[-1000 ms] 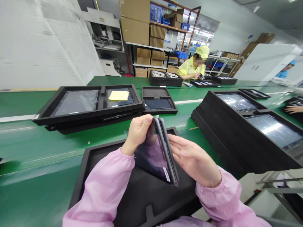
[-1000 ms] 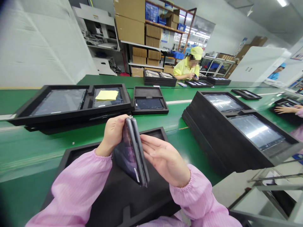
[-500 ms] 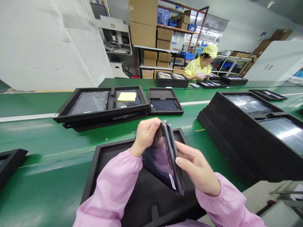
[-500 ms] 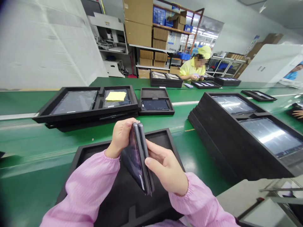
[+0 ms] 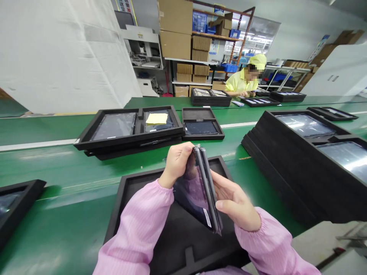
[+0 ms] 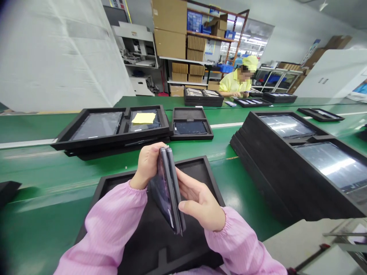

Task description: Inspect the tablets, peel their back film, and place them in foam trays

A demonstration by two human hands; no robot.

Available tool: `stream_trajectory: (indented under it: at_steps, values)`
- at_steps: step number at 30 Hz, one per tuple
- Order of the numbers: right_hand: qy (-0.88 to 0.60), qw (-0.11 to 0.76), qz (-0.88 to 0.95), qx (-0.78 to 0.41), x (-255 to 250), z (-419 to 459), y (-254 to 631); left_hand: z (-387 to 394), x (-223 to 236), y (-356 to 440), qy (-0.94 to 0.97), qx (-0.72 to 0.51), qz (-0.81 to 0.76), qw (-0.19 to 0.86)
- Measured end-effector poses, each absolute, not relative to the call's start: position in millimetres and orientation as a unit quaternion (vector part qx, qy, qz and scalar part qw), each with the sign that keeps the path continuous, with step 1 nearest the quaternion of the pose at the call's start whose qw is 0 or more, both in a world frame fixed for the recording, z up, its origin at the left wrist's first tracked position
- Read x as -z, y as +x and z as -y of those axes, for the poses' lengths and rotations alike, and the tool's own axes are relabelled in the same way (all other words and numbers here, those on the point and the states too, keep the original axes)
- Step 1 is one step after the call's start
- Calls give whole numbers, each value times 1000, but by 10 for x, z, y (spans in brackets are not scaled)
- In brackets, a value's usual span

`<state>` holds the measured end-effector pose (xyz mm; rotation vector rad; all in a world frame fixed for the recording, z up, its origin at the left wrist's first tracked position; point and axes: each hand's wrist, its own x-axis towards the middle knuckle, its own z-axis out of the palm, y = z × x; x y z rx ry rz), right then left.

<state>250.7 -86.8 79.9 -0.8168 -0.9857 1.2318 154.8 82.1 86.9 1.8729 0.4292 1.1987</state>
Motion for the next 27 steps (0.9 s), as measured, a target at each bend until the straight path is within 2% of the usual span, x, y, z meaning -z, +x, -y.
stream_trajectory:
  at_steps: [15,20,23,27]
  values:
    - [-399,622,453,-498,-841,935,2469,-819,-847,1545,756,-475,-155,424]
    - [-435,626,466,-449,-788,967,2368,-775,-861,1523,768,-470,-153,408]
    - [-493,616,477,-387,-729,1012,2290,-715,-758,1516,741,-529,-177,374]
    - [-554,602,470,-332,-552,1174,2193,-730,-355,1471,580,-649,-358,338]
